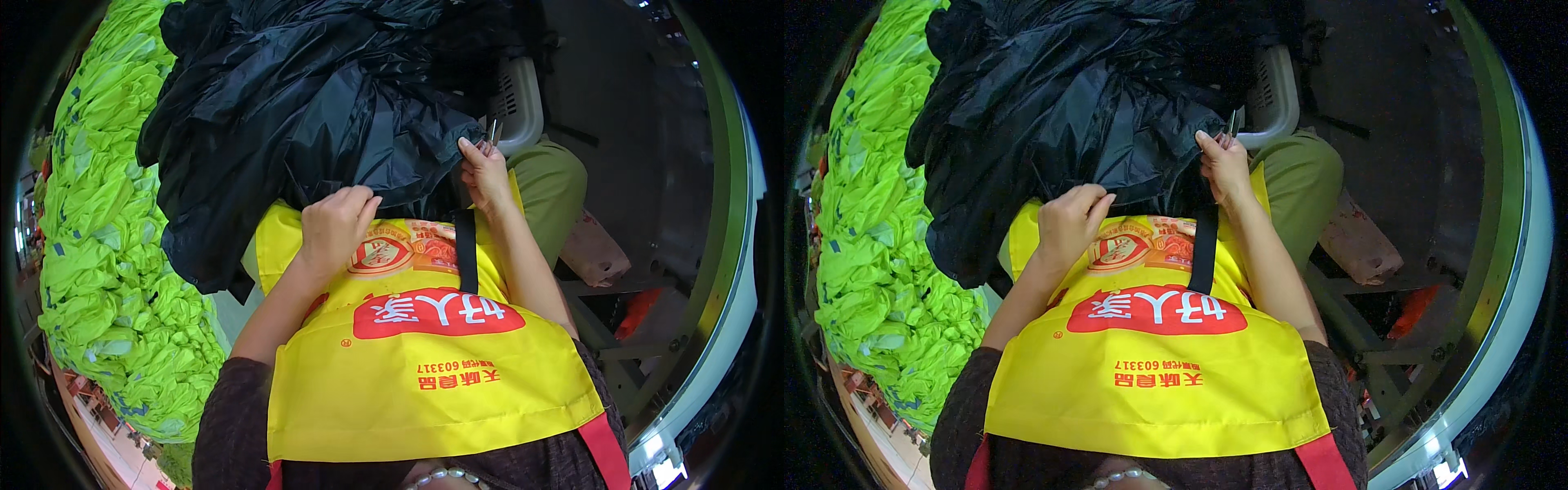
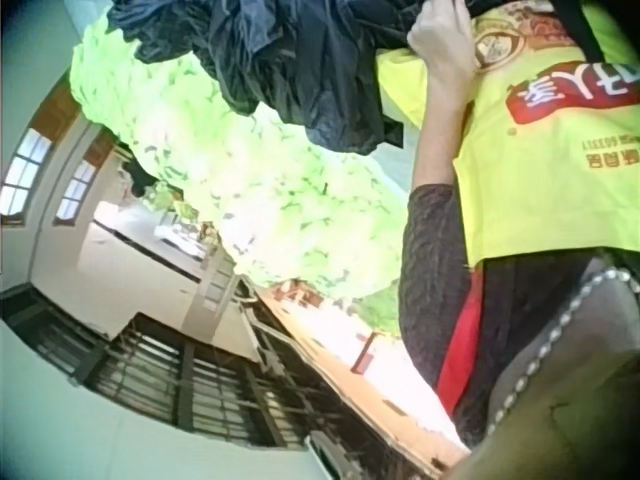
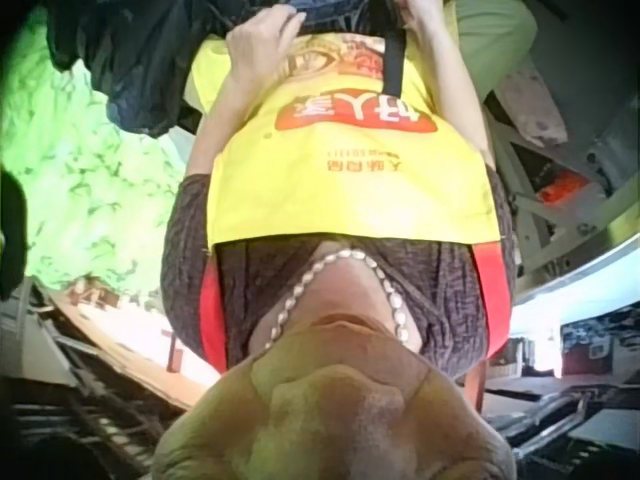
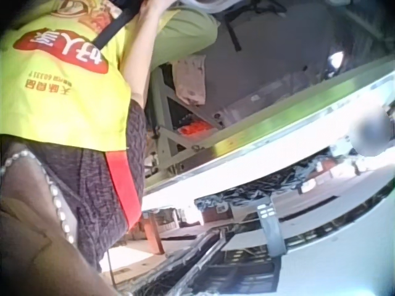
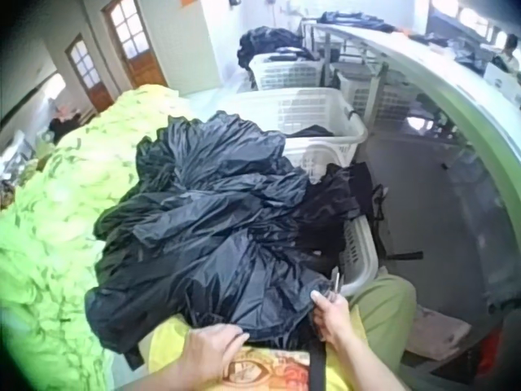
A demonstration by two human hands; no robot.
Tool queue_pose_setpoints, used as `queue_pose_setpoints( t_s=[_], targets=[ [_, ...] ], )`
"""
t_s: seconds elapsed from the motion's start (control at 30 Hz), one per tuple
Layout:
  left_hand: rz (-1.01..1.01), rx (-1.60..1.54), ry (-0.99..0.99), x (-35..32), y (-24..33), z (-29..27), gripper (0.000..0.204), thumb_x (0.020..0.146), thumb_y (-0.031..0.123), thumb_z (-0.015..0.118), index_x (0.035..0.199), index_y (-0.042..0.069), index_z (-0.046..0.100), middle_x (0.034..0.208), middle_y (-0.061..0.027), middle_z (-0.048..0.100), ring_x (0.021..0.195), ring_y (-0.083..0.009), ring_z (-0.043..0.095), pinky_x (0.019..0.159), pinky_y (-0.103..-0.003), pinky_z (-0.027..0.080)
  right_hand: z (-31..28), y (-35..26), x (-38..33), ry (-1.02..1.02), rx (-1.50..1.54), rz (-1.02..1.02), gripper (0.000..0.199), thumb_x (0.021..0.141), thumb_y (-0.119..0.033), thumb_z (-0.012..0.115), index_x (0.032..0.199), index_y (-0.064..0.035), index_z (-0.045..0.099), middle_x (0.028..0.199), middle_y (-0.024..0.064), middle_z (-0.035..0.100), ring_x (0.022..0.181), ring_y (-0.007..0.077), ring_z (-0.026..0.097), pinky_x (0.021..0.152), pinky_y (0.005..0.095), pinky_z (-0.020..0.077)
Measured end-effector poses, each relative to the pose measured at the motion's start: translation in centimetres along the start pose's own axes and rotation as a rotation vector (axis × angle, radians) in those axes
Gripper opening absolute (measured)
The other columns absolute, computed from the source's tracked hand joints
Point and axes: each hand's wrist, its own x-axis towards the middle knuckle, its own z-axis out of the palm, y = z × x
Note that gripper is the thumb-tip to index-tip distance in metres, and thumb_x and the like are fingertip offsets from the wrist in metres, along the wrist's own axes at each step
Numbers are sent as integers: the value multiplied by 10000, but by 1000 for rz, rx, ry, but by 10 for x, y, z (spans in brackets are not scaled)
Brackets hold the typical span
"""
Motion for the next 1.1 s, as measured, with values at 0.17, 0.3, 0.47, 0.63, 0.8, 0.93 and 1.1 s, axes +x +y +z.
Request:
queue_pose_setpoints(
  t_s=[0.17, 0.3, 0.47, 0.63, 0.8, 0.93, 1.1],
  targets=[
    [132, 71, -46, 27, 18, 8, 435, 695, 183, 716, 1082, 53, 564, 1116, -128, 525, 1034, -286, 495, 834, -362, 427, 5, -2, 0, -12, -50, -17, 332, 800, -154, 668, 627, -183, 385, 519, -95, 320, 402, 35, 263, 368, 190, 206],
    [133, 17, -60, 53, 22, 34, 629, 692, 201, 719, 1240, 59, 445, 1252, -163, 443, 1197, -312, 397, 972, -404, 345, 9, -2, 2, -20, -182, -106, 326, 774, -182, 700, 633, -172, 407, 520, -90, 353, 404, 26, 283, 372, 188, 215],
    [250, -221, -175, 106, -18, 74, 465, 724, 222, 697, 1117, 9, 565, 1211, -177, 520, 1207, -306, 427, 990, -381, 357, 17, -10, 9, -101, -349, -180, 311, 740, -213, 729, 638, -144, 444, 524, -82, 385, 412, 27, 313, 383, 185, 243],
    [-178, -691, -297, 131, -48, 48, 259, 870, 259, 550, 890, 14, 629, 799, -22, 597, 762, -110, 548, 734, -224, 417, 12, -23, 10, -111, -459, -178, 207, 737, -212, 721, 735, -90, 554, 598, -50, 479, 497, 35, 394, 456, 192, 311],
    [-222, -695, -11, 133, -40, 45, 265, 902, 262, 507, 829, 26, 605, 723, 10, 534, 685, -91, 500, 661, -222, 388, 17, -5, 20, -149, -734, -505, 265, 774, -244, 684, 834, -7, 583, 699, -6, 559, 630, 84, 499, 573, 227, 406],
    [-337, -855, 219, 134, -55, 44, 283, 897, 239, 504, 765, -5, 565, 676, -56, 524, 662, -124, 490, 645, -261, 397, 27, 7, 9, -320, -577, -385, 230, 800, -225, 672, 842, -16, 587, 715, -14, 559, 658, 70, 482, 617, 226, 413],
    [-658, -1398, 272, 112, -59, 11, 197, 916, 198, 479, 844, 38, 568, 757, -27, 575, 711, -118, 548, 680, -234, 450, 28, 2, 7, -290, -363, -210, 186, 826, -172, 639, 915, -12, 608, 754, -48, 554, 666, 49, 489, 649, 196, 415]
  ],
)
